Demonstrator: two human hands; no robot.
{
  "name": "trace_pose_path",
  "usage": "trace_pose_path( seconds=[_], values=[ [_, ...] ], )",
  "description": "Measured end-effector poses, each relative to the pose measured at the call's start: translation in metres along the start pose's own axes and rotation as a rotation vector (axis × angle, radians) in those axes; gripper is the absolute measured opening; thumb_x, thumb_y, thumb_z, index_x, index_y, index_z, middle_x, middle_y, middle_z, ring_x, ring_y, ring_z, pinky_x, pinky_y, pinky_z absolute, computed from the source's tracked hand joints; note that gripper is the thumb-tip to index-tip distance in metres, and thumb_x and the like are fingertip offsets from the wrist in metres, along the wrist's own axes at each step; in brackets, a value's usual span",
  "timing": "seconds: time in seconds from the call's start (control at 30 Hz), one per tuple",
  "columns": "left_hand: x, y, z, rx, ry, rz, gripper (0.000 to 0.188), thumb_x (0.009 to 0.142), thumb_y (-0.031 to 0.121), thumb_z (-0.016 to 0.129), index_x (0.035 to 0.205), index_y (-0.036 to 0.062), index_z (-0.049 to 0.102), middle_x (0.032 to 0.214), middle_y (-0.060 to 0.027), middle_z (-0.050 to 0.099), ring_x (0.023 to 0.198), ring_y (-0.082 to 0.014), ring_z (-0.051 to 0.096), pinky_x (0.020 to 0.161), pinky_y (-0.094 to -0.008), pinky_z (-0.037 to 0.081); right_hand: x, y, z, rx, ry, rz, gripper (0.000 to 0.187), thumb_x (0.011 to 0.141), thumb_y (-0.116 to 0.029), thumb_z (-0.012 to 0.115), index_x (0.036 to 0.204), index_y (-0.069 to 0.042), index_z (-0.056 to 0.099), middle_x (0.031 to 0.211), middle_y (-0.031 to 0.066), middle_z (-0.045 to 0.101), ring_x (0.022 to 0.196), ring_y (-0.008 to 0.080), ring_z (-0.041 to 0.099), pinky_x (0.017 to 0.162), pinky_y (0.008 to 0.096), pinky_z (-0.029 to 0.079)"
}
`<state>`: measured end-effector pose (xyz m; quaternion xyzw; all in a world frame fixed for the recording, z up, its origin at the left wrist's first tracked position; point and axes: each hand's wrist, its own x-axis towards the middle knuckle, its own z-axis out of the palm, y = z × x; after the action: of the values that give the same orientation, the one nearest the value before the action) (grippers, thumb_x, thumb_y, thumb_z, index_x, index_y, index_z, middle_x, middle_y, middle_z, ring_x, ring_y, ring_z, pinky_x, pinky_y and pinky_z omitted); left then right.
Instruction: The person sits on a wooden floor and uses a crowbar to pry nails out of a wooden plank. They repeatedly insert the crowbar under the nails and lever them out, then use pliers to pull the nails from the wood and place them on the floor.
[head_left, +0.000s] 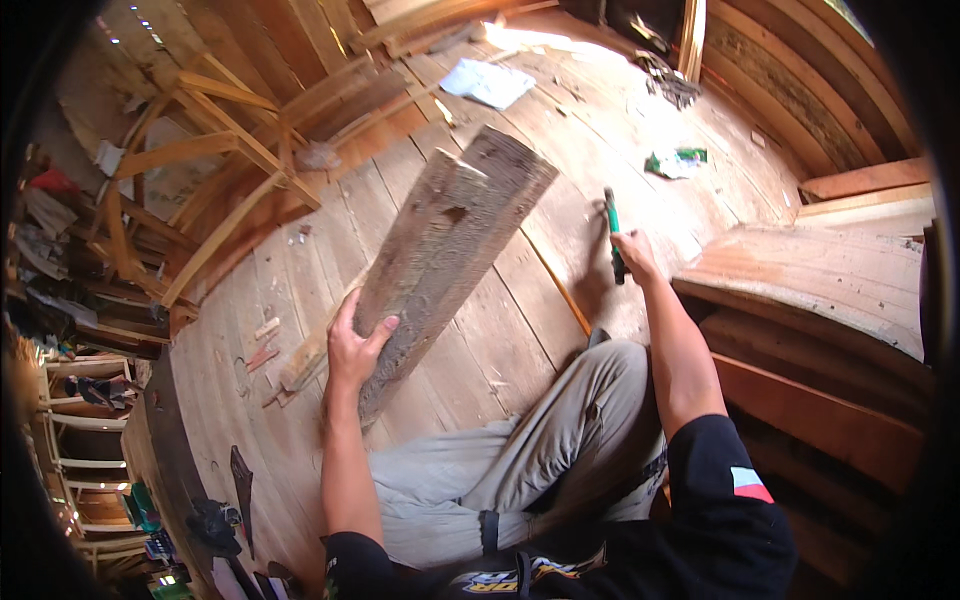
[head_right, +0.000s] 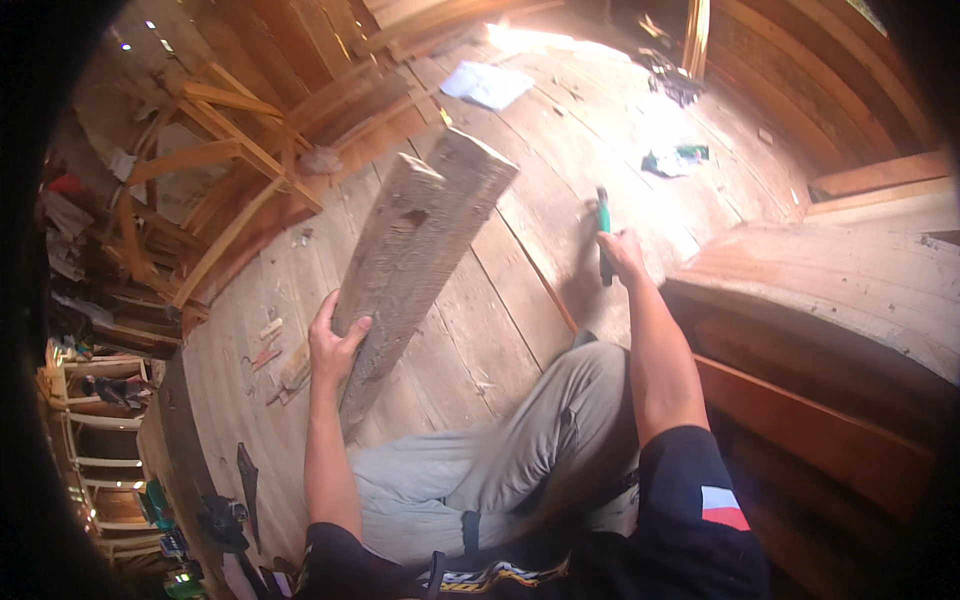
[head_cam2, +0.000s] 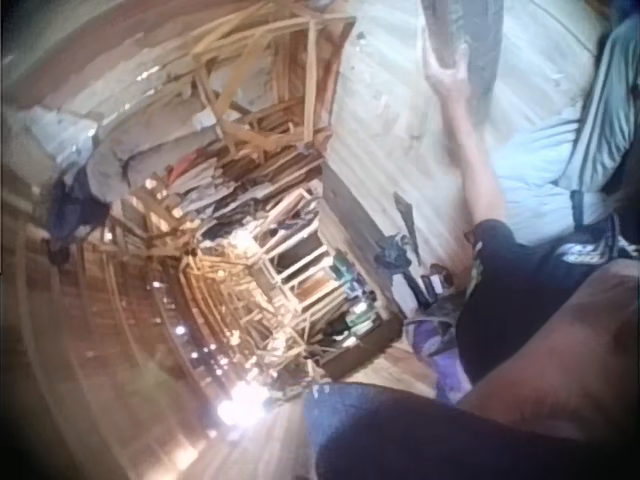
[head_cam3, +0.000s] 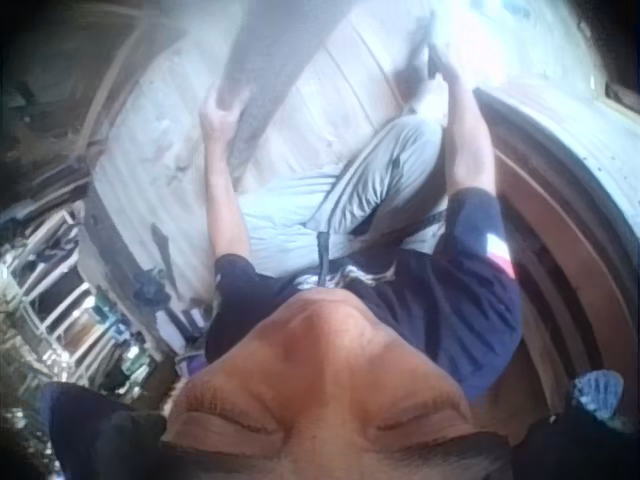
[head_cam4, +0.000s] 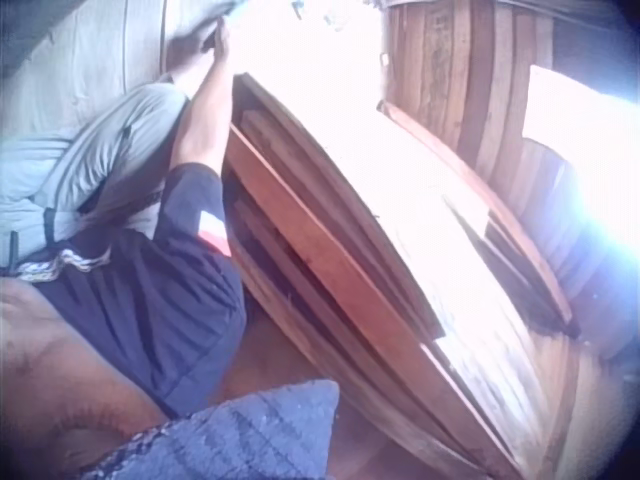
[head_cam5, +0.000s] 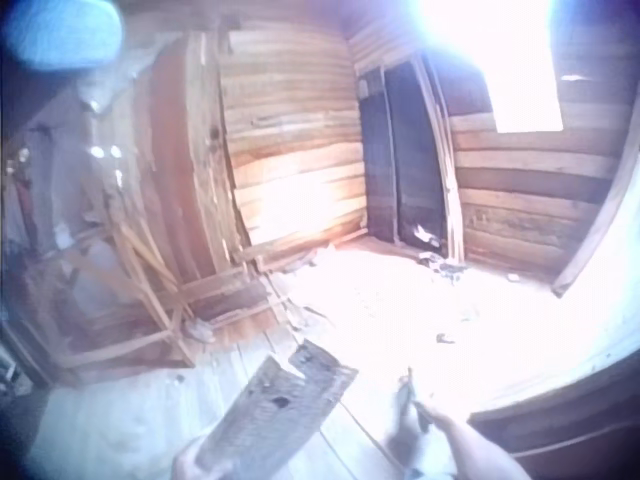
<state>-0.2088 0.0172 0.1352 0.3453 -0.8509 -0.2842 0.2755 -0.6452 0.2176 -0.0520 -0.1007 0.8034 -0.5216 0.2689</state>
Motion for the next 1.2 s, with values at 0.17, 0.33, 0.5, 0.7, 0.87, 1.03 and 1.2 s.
trace_pose_path(
  seconds=[0.17,0.33,0.5,0.7,0.87,1.03,1.2],
  values=[
    [0.0,0.02,-0.075,-0.265,0.134,0.067,0.061,0.083,0.034,0.07,0.126,-0.0055,0.052,0.113,-0.0149,0.063,0.106,-0.0202,0.057,0.095,-0.0322,0.041,-0.029,-0.037,0.012,0.418,-0.181,0.073,0.023,0.079,-0.022,0.059,0.078,0.0,0.055,0.066,0.0119,0.058,0.054,0.0218,0.059,0.048,0.0357,0.049],
    [-0.005,0.002,-0.101,-0.644,0.161,0.117,0.056,0.086,0.029,0.063,0.13,-0.003,0.049,0.121,-0.0081,0.059,0.108,-0.017,0.055,0.095,-0.031,0.041,-0.058,-0.087,0.012,0.446,-0.198,-0.053,0.027,0.075,-0.011,0.062,0.095,0.004,0.05,0.075,0.0141,0.059,0.057,0.0234,0.061,0.047,0.0369,0.051],
    [-0.018,0.002,-0.119,-0.732,0.089,0.073,0.058,0.087,0.031,0.063,0.132,-0.0019,0.048,0.121,-0.0064,0.059,0.109,-0.0152,0.054,0.096,-0.0304,0.041,-0.132,-0.162,0.053,0.627,-0.127,-0.348,0.048,0.075,0.003,0.058,0.116,-0.001,0.034,0.096,0.017,0.056,0.067,0.0225,0.063,0.051,0.0337,0.053],
    [-0.019,0.011,-0.135,-0.442,0.128,0.067,0.053,0.087,0.028,0.061,0.129,-0.0024,0.051,0.119,-0.0062,0.06,0.108,-0.0152,0.054,0.095,-0.03,0.041,-0.181,-0.166,0.093,0.669,-0.354,-0.324,0.046,0.08,-0.001,0.059,0.12,-0.004,0.036,0.074,0.0086,0.053,0.052,0.0178,0.057,0.045,0.0347,0.051],
    [-0.016,0.02,-0.182,-0.299,0.187,0.137,0.052,0.086,0.024,0.06,0.129,-0.0032,0.051,0.12,-0.0091,0.061,0.11,-0.0191,0.054,0.098,-0.0311,0.038,-0.181,-0.137,0.11,0.401,-0.434,-0.305,0.047,0.084,-0.007,0.064,0.122,0.0,0.038,0.085,0.0135,0.058,0.058,0.0197,0.063,0.055,0.0343,0.053],
    [-0.023,0.036,-0.218,-0.066,0.202,0.071,0.064,0.081,0.027,0.068,0.132,-0.0054,0.048,0.126,-0.0161,0.058,0.119,-0.0246,0.052,0.103,-0.0332,0.034,-0.196,-0.153,0.103,0.528,-0.581,-0.587,0.044,0.089,-0.011,0.064,0.126,-0.004,0.041,0.094,0.0091,0.065,0.091,0.0136,0.06,0.079,0.0312,0.047],
    [-0.067,0.034,-0.23,0.038,0.081,-0.078,0.072,0.076,0.027,0.074,0.133,-0.0071,0.047,0.129,-0.018,0.056,0.121,-0.0252,0.051,0.105,-0.0326,0.034,-0.241,-0.166,0.086,0.507,-0.899,-0.521,0.052,0.09,-0.011,0.063,0.134,-0.005,0.034,0.111,0.0118,0.066,0.099,0.0155,0.059,0.083,0.0334,0.048]
  ],
)
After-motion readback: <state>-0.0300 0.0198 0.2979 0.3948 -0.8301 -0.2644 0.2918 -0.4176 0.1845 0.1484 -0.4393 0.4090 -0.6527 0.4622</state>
